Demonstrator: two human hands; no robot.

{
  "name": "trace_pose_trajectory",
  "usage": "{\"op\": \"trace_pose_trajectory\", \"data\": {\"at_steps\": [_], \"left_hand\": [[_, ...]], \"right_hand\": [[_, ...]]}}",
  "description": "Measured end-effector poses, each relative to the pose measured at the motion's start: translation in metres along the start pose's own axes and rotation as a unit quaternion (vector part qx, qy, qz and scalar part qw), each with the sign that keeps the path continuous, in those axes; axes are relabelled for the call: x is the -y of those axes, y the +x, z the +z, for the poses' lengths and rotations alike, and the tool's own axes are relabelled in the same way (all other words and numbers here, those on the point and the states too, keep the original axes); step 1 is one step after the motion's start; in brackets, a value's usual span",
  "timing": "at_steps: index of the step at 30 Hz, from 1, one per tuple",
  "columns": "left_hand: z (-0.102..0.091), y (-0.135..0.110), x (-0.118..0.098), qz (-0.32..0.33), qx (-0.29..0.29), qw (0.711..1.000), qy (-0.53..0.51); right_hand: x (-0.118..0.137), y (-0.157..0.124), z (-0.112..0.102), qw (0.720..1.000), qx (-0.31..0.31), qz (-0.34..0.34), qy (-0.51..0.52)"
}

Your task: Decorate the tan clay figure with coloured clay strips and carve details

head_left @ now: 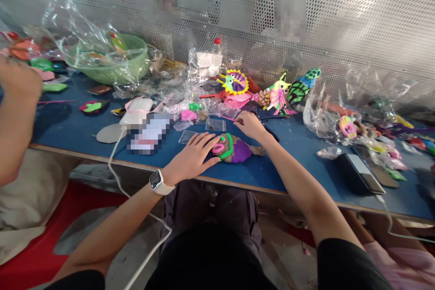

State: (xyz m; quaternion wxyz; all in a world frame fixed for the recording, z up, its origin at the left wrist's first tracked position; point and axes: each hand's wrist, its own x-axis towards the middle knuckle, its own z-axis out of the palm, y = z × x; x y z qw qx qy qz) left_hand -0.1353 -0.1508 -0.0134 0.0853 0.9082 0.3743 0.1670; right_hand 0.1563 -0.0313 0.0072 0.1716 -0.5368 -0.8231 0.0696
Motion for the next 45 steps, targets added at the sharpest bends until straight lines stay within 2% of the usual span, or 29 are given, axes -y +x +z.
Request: {"op": "trace_pose_trajectory", "data": {"at_steps": [3, 11, 15, 21, 25, 36, 41, 45], "left_hand": [[0.0, 0.0, 0.0, 0.001, 0.0, 1.0, 0.0], [0.001, 0.0, 0.001, -0.001, -0.002, 1.0, -0.007], [0.0, 0.001, 0.0, -0.008, 0.007, 1.0, -0.007], [0.0, 0.001, 0.0, -0.007, 0.006, 1.0, -0.005], [-0.001, 0.001, -0.001, -0.003, 0.003, 1.0, -0.004], [-0.001, 0.001, -0.001, 0.001, 0.001, 1.0, -0.007], [-0.002, 0.001, 0.0, 0.004, 0.0, 1.0, -0.01], [-0.002, 0.0, -0.001, -0.005, 0.007, 1.0, -0.009]], "right_hand": [[0.002, -0.003, -0.001, 1.0, 0.008, -0.011, 0.002], [0.011, -0.008, -0.001, 0.997, -0.012, 0.059, -0.05], [0.006, -0.005, 0.003, 0.998, -0.025, 0.052, 0.009], [-0.006, 0.002, 0.016, 0.986, -0.059, 0.087, 0.129], [-0.008, 0.007, 0.024, 0.98, -0.078, 0.096, 0.159], [0.009, 0.006, 0.023, 0.972, -0.041, 0.116, 0.198], [0.023, 0.008, 0.02, 0.979, -0.028, 0.143, 0.145], [0.03, 0.008, 0.016, 0.986, -0.021, 0.139, 0.092]]}}
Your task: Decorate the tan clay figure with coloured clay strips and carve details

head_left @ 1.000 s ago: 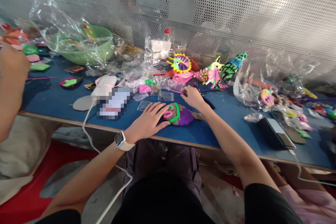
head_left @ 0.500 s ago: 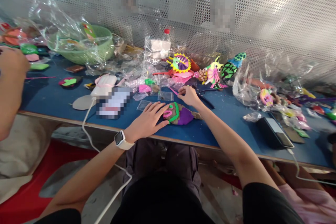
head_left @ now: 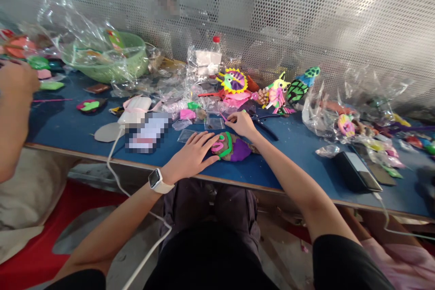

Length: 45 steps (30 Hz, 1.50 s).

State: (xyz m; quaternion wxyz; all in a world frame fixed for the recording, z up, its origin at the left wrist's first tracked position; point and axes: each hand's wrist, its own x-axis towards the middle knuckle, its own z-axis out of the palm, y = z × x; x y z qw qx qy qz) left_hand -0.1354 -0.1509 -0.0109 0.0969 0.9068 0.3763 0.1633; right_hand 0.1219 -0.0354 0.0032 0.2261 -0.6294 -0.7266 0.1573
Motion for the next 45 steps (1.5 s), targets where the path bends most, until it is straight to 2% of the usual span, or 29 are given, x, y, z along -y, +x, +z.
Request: {"op": "trace_pose_trajectory", "data": {"at_steps": [6, 11, 14, 18, 22, 45], "left_hand": [[0.001, 0.0, 0.0, 0.005, -0.003, 1.0, 0.004], [0.001, 0.0, 0.0, 0.006, -0.005, 1.0, 0.005], [0.001, 0.0, 0.0, 0.005, -0.002, 1.0, 0.006], [0.0, 0.0, 0.0, 0.007, -0.009, 1.0, -0.001], [0.0, 0.0, 0.0, 0.005, -0.005, 1.0, -0.001], [0.0, 0.001, 0.0, -0.011, 0.01, 1.0, -0.004]], "right_hand": [[0.004, -0.004, -0.005, 0.994, 0.022, -0.048, -0.095], [0.011, -0.009, -0.008, 0.973, 0.034, -0.086, -0.213], [0.012, -0.011, -0.014, 0.965, 0.049, -0.083, -0.246], [0.006, -0.013, -0.026, 0.967, 0.053, -0.052, -0.243], [-0.001, -0.014, -0.033, 0.969, 0.057, -0.052, -0.234], [0.001, -0.018, -0.037, 0.975, 0.046, -0.038, -0.214]]}}
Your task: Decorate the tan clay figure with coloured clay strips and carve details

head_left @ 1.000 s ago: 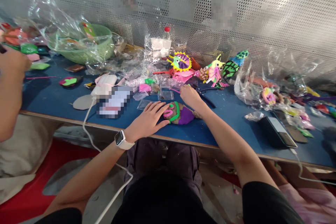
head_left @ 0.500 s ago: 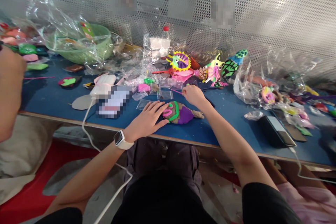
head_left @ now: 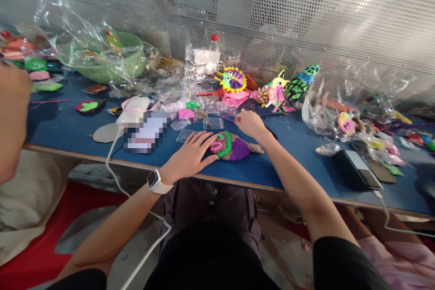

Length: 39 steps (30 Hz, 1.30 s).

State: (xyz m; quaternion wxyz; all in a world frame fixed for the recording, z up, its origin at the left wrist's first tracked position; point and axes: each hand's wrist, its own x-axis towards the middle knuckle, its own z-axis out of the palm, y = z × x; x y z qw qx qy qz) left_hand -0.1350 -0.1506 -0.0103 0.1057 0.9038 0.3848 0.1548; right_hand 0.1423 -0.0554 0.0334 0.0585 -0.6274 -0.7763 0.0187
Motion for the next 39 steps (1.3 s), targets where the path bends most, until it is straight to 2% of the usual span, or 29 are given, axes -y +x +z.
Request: {"op": "trace_pose_trajectory", "data": {"at_steps": [17, 23, 27, 32, 36, 39], "left_hand": [[0.0, -0.001, 0.001, 0.001, -0.002, 1.0, -0.002], [0.004, 0.0, 0.004, -0.003, -0.042, 0.999, 0.025], [0.0, 0.006, 0.004, -0.009, -0.077, 0.996, 0.04], [-0.014, 0.031, 0.009, -0.02, -0.076, 0.994, 0.079], [-0.022, 0.073, 0.019, -0.022, -0.067, 0.989, 0.13], [-0.025, 0.106, 0.026, -0.049, -0.04, 0.983, 0.171]], "right_hand": [[0.008, -0.007, -0.01, 0.999, 0.024, 0.007, -0.023], [0.009, -0.008, -0.01, 0.999, 0.025, 0.009, -0.034], [0.009, -0.007, -0.011, 0.999, 0.031, 0.01, -0.033], [0.008, -0.006, -0.01, 0.999, 0.035, -0.001, -0.04], [0.008, -0.006, -0.011, 0.998, 0.036, -0.003, -0.044], [0.009, -0.007, -0.011, 0.999, 0.035, -0.003, -0.04]]}}
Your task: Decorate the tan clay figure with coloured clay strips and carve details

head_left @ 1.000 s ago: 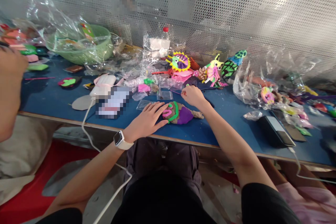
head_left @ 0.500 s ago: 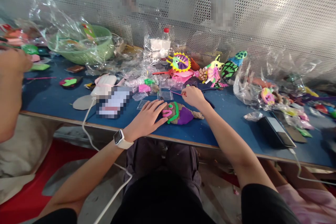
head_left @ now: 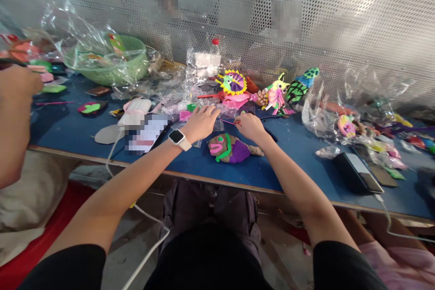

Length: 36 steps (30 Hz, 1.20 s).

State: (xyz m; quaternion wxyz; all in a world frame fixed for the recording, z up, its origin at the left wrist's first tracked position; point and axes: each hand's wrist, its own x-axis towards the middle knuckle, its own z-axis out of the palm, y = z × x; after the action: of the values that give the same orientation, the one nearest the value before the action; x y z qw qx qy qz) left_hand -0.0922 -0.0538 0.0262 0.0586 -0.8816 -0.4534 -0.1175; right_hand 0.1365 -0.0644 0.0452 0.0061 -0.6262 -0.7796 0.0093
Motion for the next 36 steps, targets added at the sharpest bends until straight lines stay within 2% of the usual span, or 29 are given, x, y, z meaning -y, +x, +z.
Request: {"op": "trace_pose_trajectory", "data": {"at_steps": [5, 12, 19, 27, 31, 36], "left_hand": [[0.014, 0.029, 0.009, -0.008, 0.009, 0.999, 0.035], [0.035, 0.031, 0.024, -0.038, -0.013, 0.999, -0.009], [0.036, 0.034, 0.027, -0.049, -0.009, 0.999, -0.009], [0.039, 0.037, 0.047, -0.092, -0.066, 0.983, -0.144], [0.042, 0.039, 0.056, -0.103, -0.098, 0.974, -0.177], [0.042, 0.039, 0.057, -0.117, -0.098, 0.968, -0.202]], "right_hand": [[0.0, 0.001, 0.001, 1.0, 0.001, -0.002, 0.004], [-0.002, 0.003, 0.003, 1.0, 0.0, -0.008, 0.0], [-0.003, 0.002, 0.004, 1.0, -0.005, -0.011, 0.009], [-0.003, 0.002, 0.004, 1.0, -0.006, -0.012, 0.009], [-0.003, 0.002, 0.004, 1.0, -0.005, -0.014, 0.004], [-0.002, 0.0, 0.002, 1.0, -0.003, -0.009, 0.005]]}}
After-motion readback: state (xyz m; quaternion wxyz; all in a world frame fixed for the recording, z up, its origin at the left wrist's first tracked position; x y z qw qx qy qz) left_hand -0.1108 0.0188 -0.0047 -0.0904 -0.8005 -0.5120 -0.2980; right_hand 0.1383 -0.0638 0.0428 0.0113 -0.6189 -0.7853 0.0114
